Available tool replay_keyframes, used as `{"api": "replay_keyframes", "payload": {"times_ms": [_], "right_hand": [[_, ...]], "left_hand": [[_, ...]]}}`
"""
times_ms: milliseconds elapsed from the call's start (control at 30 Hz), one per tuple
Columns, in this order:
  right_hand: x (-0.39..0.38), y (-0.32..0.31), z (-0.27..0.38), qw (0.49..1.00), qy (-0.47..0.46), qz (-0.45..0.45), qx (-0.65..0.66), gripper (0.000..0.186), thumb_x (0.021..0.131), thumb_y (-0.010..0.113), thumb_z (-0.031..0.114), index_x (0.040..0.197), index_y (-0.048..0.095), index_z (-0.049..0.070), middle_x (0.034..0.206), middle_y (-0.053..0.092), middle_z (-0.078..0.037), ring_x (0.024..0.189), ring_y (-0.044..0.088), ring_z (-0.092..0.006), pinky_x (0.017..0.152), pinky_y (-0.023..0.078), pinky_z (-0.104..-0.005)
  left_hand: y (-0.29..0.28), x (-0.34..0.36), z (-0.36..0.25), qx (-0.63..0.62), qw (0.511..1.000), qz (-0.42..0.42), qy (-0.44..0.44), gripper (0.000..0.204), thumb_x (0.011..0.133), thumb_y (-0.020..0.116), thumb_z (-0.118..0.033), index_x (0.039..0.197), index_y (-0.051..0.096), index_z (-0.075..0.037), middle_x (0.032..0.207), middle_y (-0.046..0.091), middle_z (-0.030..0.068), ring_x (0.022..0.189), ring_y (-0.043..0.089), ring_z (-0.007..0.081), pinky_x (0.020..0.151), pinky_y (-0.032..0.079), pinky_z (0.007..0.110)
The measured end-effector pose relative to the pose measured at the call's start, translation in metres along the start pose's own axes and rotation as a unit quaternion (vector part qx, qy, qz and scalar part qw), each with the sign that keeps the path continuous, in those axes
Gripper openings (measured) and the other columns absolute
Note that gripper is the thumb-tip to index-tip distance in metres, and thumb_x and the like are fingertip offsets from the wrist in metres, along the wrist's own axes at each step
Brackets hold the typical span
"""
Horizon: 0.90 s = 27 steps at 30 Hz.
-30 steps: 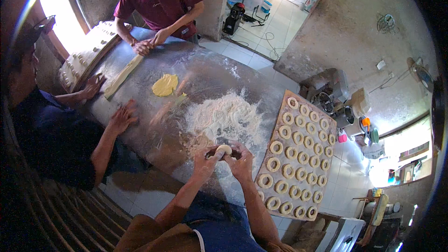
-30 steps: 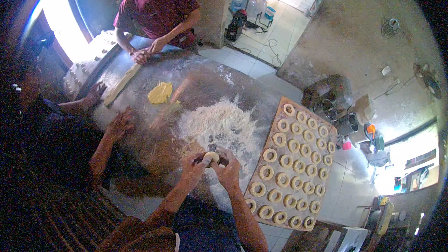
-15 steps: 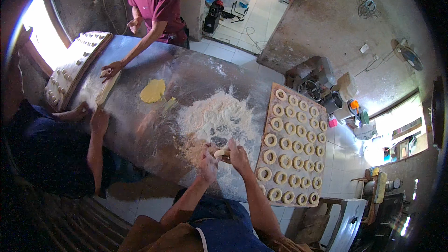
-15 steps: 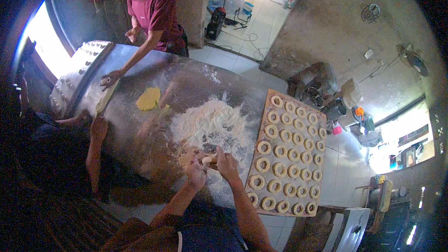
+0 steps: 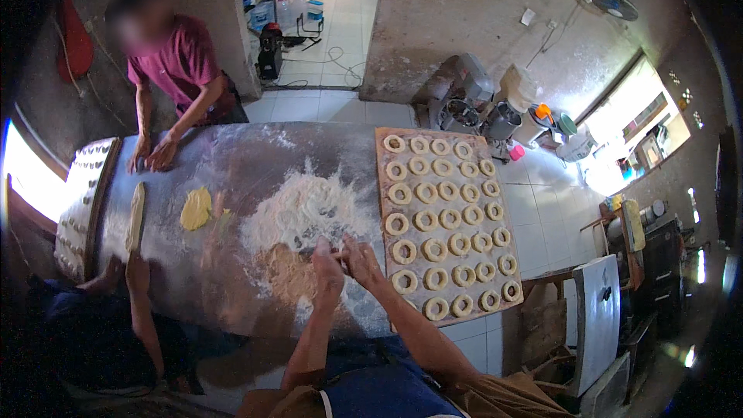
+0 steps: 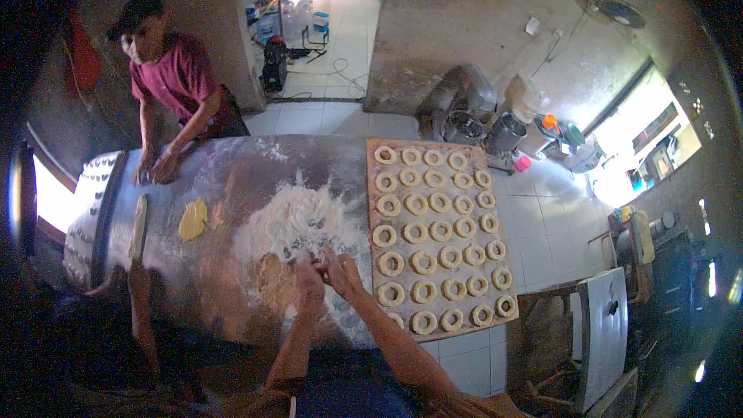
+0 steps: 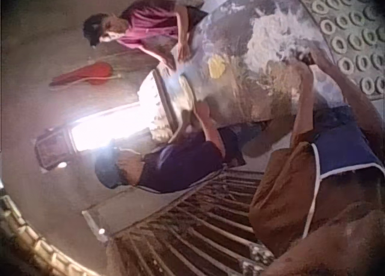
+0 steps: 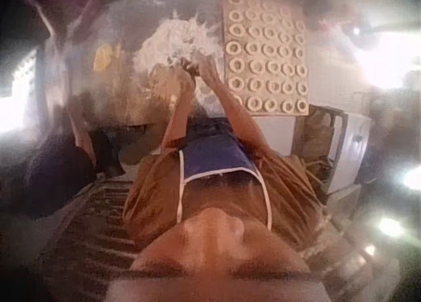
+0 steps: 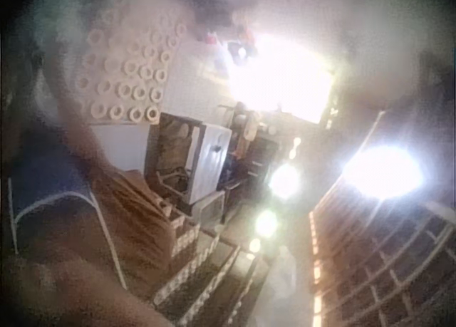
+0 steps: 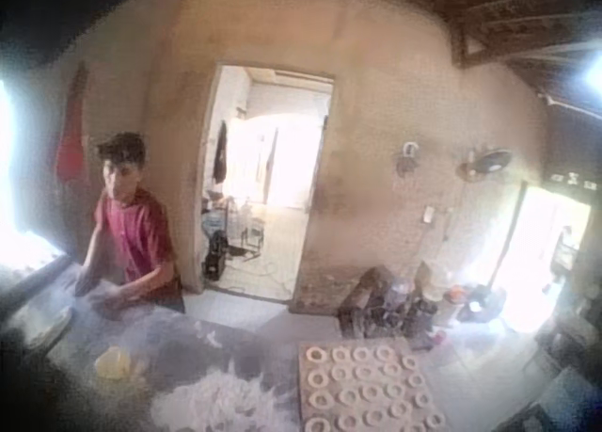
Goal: The person shapes dough into ring forms by hand and places them on a wooden board. Another person rolls out dough nearby. The shaped dough rings accumulate on the board throughout the clip.
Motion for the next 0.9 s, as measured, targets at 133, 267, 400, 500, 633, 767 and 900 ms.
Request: {"api": "replay_keyframes", "payload": {"times_ms": [133, 267, 400, 500, 633, 767, 900], "right_hand": [[0.018, -0.045, 0.011, 0.979, -0.126, -0.033, -0.154, 0.053, 0.094, 0.050, 0.041, 0.072, 0.065, -0.005, 0.058, 0.054, -0.005, 0.054, 0.049, -0.0142, 0.055, 0.043, -0.0364], [0.032, -0.091, -0.002, 0.999, -0.032, -0.034, -0.007, 0.046, 0.094, 0.051, 0.037, 0.082, 0.066, -0.005, 0.065, 0.056, -0.003, 0.060, 0.051, -0.0136, 0.062, 0.047, -0.0348], [0.044, -0.141, 0.033, 0.965, -0.196, -0.113, -0.133, 0.045, 0.095, 0.049, 0.037, 0.082, 0.064, -0.003, 0.069, 0.062, -0.012, 0.064, 0.052, -0.0164, 0.062, 0.045, -0.0356], [0.052, -0.180, 0.041, 0.962, -0.227, -0.099, 0.113, 0.050, 0.095, 0.048, 0.039, 0.071, 0.059, -0.004, 0.062, 0.057, -0.014, 0.060, 0.048, -0.0183, 0.060, 0.044, -0.0373], [0.069, -0.253, 0.064, 0.959, -0.199, -0.167, -0.117, 0.057, 0.095, 0.046, 0.041, 0.063, 0.053, -0.006, 0.050, 0.043, -0.016, 0.053, 0.043, -0.0206, 0.054, 0.037, -0.0419], [0.095, -0.302, 0.071, 0.963, -0.183, -0.168, -0.102, 0.058, 0.095, 0.045, 0.041, 0.061, 0.047, -0.005, 0.049, 0.037, -0.014, 0.051, 0.035, -0.0182, 0.050, 0.032, -0.0420], [0.093, -0.357, 0.115, 0.953, -0.203, -0.187, -0.124, 0.055, 0.096, 0.044, 0.041, 0.060, 0.047, -0.001, 0.053, 0.042, -0.006, 0.053, 0.036, -0.0139, 0.049, 0.032, -0.0377]], "left_hand": [[0.032, 0.011, 0.022, -0.137, 0.987, -0.008, 0.080, 0.032, 0.094, 0.043, -0.039, 0.085, 0.050, -0.009, 0.076, 0.052, 0.0049, 0.069, 0.054, 0.0187, 0.059, 0.044, 0.034], [0.088, 0.015, 0.026, -0.048, 0.993, 0.098, -0.040, 0.033, 0.096, 0.039, -0.040, 0.092, 0.054, -0.010, 0.078, 0.056, 0.0045, 0.070, 0.056, 0.0214, 0.063, 0.044, 0.034], [0.130, 0.058, 0.094, -0.156, 0.978, 0.063, -0.120, 0.033, 0.095, 0.043, -0.042, 0.098, 0.053, -0.011, 0.081, 0.056, 0.0020, 0.072, 0.056, 0.0204, 0.065, 0.045, 0.034], [0.165, 0.105, 0.137, -0.200, 0.979, 0.044, -0.016, 0.035, 0.095, 0.046, -0.042, 0.105, 0.052, -0.010, 0.089, 0.055, 0.0008, 0.079, 0.056, 0.0180, 0.069, 0.045, 0.034], [0.210, 0.135, 0.206, -0.017, 0.988, 0.133, -0.078, 0.041, 0.094, 0.048, -0.043, 0.108, 0.052, -0.005, 0.095, 0.054, 0.0023, 0.086, 0.054, 0.0152, 0.076, 0.045, 0.034], [0.261, 0.157, 0.213, -0.095, 0.985, 0.132, -0.056, 0.041, 0.095, 0.045, -0.042, 0.099, 0.055, -0.002, 0.089, 0.055, 0.0019, 0.083, 0.053, 0.0163, 0.075, 0.044, 0.032], [0.347, 0.116, 0.174, -0.145, 0.981, 0.075, -0.103, 0.035, 0.095, 0.046, -0.036, 0.092, 0.055, -0.003, 0.081, 0.053, 0.0014, 0.072, 0.049, 0.0145, 0.064, 0.043, 0.032]]}}
Point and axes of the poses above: each hand's wrist, its own x-axis towards the middle knuckle, its own y-axis out of the palm, z = x × y, the point moved 7 cm from there along x, towards the middle knuckle
